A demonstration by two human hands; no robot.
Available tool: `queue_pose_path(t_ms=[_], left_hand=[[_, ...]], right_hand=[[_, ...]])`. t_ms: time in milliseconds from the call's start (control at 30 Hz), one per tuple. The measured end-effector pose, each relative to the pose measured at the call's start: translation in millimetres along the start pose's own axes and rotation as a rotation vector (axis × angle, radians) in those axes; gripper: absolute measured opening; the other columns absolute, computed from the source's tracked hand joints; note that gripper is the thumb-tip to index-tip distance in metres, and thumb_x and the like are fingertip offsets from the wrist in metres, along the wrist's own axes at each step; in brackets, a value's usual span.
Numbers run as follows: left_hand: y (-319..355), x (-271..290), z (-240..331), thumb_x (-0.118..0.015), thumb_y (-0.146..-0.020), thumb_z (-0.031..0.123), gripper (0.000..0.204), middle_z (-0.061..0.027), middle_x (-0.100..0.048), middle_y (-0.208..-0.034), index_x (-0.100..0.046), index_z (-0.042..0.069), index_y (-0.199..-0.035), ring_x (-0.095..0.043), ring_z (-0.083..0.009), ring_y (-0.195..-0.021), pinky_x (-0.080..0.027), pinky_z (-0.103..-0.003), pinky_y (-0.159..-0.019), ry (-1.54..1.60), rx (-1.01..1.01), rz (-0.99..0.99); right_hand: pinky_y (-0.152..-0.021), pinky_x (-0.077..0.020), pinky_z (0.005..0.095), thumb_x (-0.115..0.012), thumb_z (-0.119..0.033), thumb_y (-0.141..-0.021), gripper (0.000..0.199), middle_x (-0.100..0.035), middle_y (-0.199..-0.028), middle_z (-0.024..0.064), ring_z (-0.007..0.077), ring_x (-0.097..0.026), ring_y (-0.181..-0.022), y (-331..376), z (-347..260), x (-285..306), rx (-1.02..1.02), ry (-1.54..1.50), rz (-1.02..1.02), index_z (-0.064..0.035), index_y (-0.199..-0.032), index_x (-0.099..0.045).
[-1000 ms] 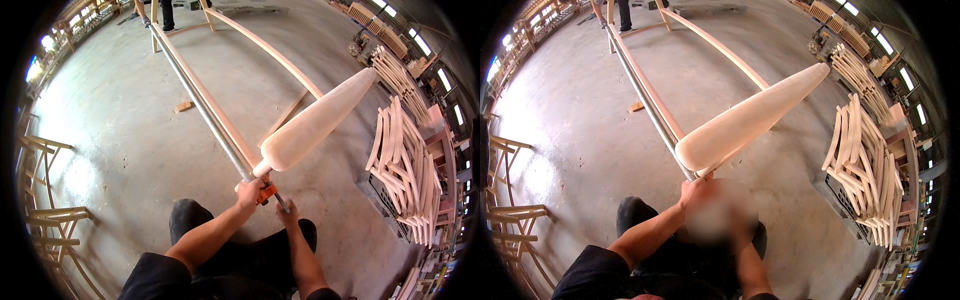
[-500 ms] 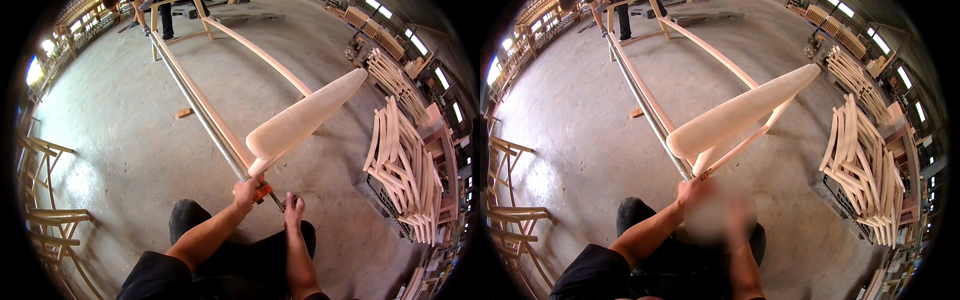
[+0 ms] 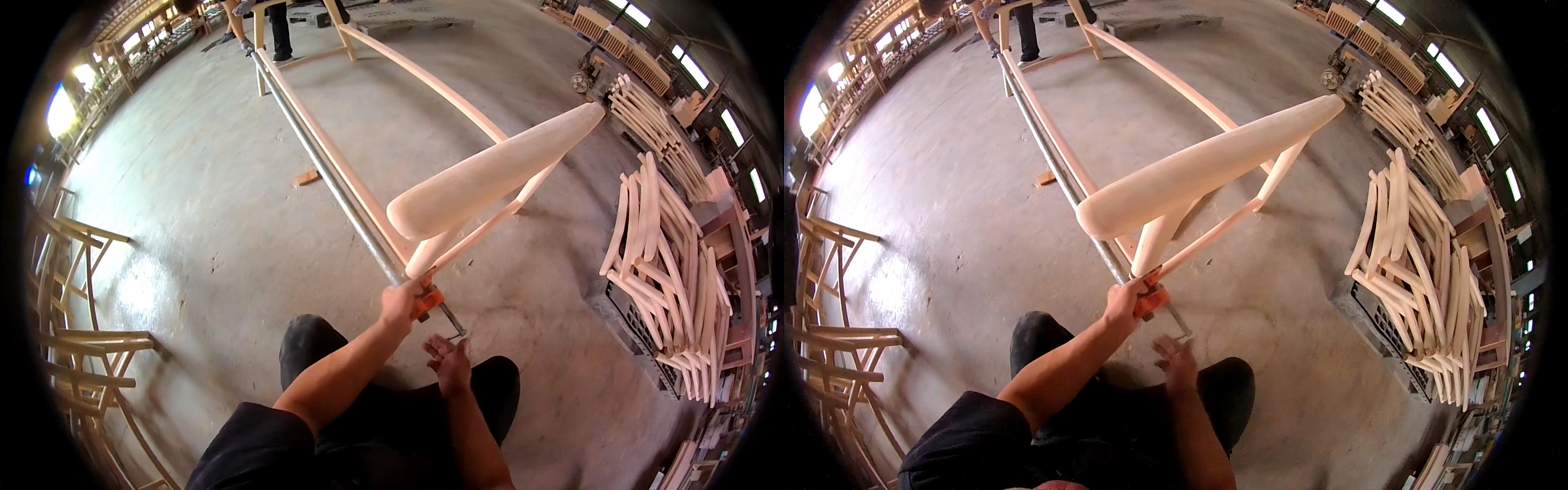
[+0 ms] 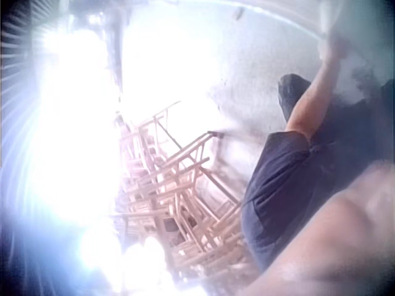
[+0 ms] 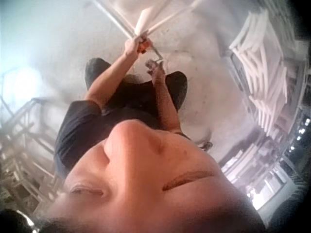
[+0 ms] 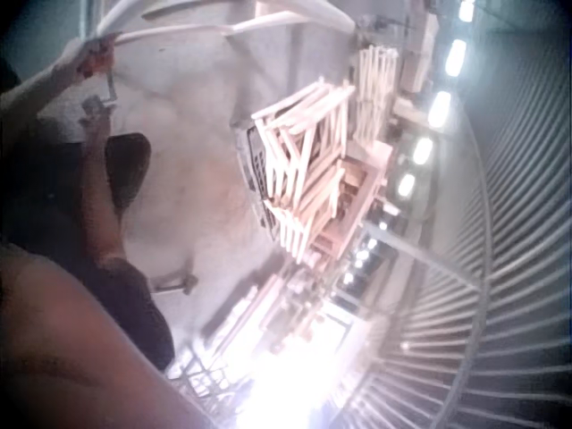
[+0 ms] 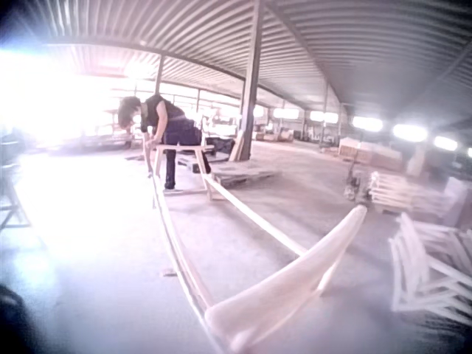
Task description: The person assembles a wooden chair frame by inserting a curved wooden piece into the frame and securing it with a hammer. They then use a clamp to hold the piece in place while tightening it with a screwdriver.
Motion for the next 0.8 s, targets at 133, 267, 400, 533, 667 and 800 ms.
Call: queue_pose_path(t_ms=[133, 267, 400, 533, 667, 800], left_hand=[[8.5, -10.3, 6.0, -0.058, -0.080, 0.008, 0.037, -0.0170, -0.070, -0.095, -0.066, -0.008, -0.113, -0.073, -0.0292, -0.077, -0.050, -0.038, -0.047, -0.050, 0.021, 0.038], [0.1, 1.2, -2.5, -0.058, -0.081, 0.008, 0.037, -0.0169, -0.070, -0.095, -0.065, -0.010, -0.112, -0.074, -0.0288, -0.076, -0.050, -0.036, -0.047, -0.044, -0.014, 0.042], [9.9, -11.0, 2.2, -0.058, -0.081, 0.007, 0.037, -0.0164, -0.069, -0.095, -0.065, -0.010, -0.113, -0.073, -0.0277, -0.073, -0.050, -0.036, -0.047, -0.035, 0.007, 0.075], [30.6, -9.8, 8.2, -0.059, -0.081, 0.008, 0.034, -0.0162, -0.069, -0.089, -0.066, -0.009, -0.110, -0.069, -0.0264, -0.064, -0.049, -0.037, -0.045, 0.037, 0.022, 0.058], [51.6, 25.7, 16.6, -0.059, -0.081, 0.006, 0.022, -0.0159, -0.068, -0.080, -0.069, -0.007, -0.096, -0.071, -0.0281, -0.064, -0.052, -0.039, -0.045, -0.046, 0.026, 0.125], [42.0, 115.4, -22.3, -0.061, -0.079, 0.002, 0.014, -0.0156, -0.068, -0.082, -0.067, -0.005, -0.088, -0.072, -0.0292, -0.066, -0.054, -0.041, -0.047, -0.217, 0.065, 0.442]], right_hand=[[-0.096, -0.0481, 0.0351, -0.039, -0.056, -0.105, 0.068, -0.059, -0.136, 0.0149, 0.0243, -0.059, -0.119, -12.7, -26.0, 12.0, 0.301, -0.527, 0.003, 0.0009, -0.141, -0.048], [-0.110, -0.0386, 0.0406, -0.040, -0.056, -0.105, 0.076, -0.058, -0.138, 0.0185, 0.0229, -0.057, -0.121, 42.6, -39.1, -21.8, 0.751, 0.170, 0.035, 0.0017, -0.154, -0.030], [-0.120, -0.0246, 0.0426, -0.038, -0.050, -0.107, 0.075, -0.037, -0.157, 0.0215, 0.0196, -0.043, -0.137, 14.8, 7.3, -1.0, 0.046, -0.126, 0.232, -0.0024, -0.160, -0.015], [-0.120, -0.0251, 0.0452, -0.042, -0.050, -0.106, 0.075, -0.034, -0.159, 0.0195, 0.0251, -0.034, -0.145, 8.6, -22.2, -6.9, 0.454, -0.261, 0.032, -0.0033, -0.160, -0.017], [-0.119, -0.0293, 0.0483, -0.059, -0.036, -0.100, 0.060, -0.031, -0.161, 0.0189, 0.0396, -0.032, -0.146, 28.4, -6.1, 0.3, 1.079, 0.833, -0.069, -0.0082, -0.150, -0.044], [-0.117, -0.0332, 0.0486, -0.066, -0.027, -0.093, 0.037, -0.039, -0.154, 0.0227, 0.0408, -0.039, -0.140, 79.2, 2.4, -23.2, 1.039, 1.517, -0.479, -0.0114, -0.127, -0.069]])
Point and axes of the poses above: each hand's wrist, its own y-axis away from the middle knuckle, its own x-axis out of the back of the hand, z = x × y, the point moved 2 cm from there along -y, towards the middle knuckle
